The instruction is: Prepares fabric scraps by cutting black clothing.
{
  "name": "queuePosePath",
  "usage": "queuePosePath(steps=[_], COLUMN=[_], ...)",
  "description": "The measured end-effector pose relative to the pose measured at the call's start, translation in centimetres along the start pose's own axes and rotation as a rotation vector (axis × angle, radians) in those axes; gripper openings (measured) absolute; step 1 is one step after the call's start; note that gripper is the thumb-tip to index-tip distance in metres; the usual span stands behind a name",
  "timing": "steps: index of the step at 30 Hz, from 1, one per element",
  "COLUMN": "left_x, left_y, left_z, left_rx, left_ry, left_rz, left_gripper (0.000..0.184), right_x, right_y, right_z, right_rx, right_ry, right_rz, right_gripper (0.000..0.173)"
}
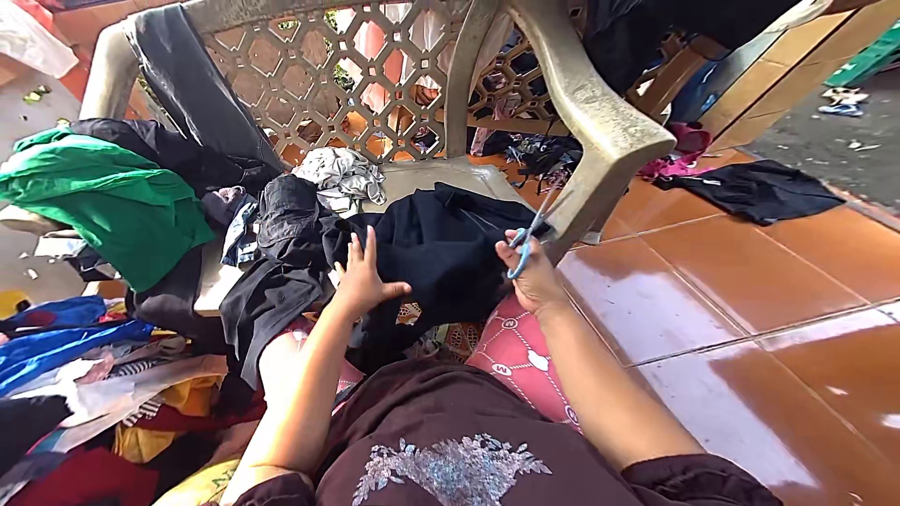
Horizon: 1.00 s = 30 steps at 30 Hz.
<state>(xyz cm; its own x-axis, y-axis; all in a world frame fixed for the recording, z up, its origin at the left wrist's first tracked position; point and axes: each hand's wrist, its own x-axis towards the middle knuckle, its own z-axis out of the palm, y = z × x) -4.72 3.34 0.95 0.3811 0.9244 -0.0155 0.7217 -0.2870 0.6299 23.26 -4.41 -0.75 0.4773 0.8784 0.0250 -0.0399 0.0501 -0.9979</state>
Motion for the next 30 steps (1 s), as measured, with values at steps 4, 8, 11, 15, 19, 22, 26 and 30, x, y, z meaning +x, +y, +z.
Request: queuePosePath(steps=[4,8,11,15,19,22,26,30], left_x=[0.4,0.2,-2.0,-4.7,-5.7,-6.9,-7.2,-5.0], left_y=[-0.4,-0.1,1.0,-0.7,-0.7,1.8,3.8,2.7], left_z=[2.8,3.1,3.0,5.0,4.1,3.4,2.7,0.6], left_rx=[0.416,0.308,-0.144,-0.591,-0.447,-0.525,-0.259,0.222], left_ry=[-0.234,-0.259,-0.253,0.134,0.065,-0.06,-0.031,0.249], left_rz=[-0.124,0.098,0.263,0.334,0.36,0.411,0.573,1.036], left_gripper=[0.103,0.039,0.023,0.075,0.125,0.086,0.047,0.015], right_x=[2.1,5.3,6.0,2.3,-4.7,-6.1,-5.7,-3.3], right_y=[1.0,0.8,1.4,1.6,1.4,1.0,1.8,3.6], right_z=[0.3,1.2,3.4,6.7,7.2,5.4,2.1,-1.1], right_rx=[-0.437,-0.796,-0.867,-0.801,-0.003,0.26,0.379,0.504], right_ry=[0.03,-0.091,-0.229,-0.471,-0.74,-0.762,-0.683,-0.338], right_rz=[-0.007,0.026,0.046,-0.006,0.046,0.097,-0.051,-0.136], right_gripper=[0.082,0.094,0.097,0.06,0.084,0.093,0.062,0.067])
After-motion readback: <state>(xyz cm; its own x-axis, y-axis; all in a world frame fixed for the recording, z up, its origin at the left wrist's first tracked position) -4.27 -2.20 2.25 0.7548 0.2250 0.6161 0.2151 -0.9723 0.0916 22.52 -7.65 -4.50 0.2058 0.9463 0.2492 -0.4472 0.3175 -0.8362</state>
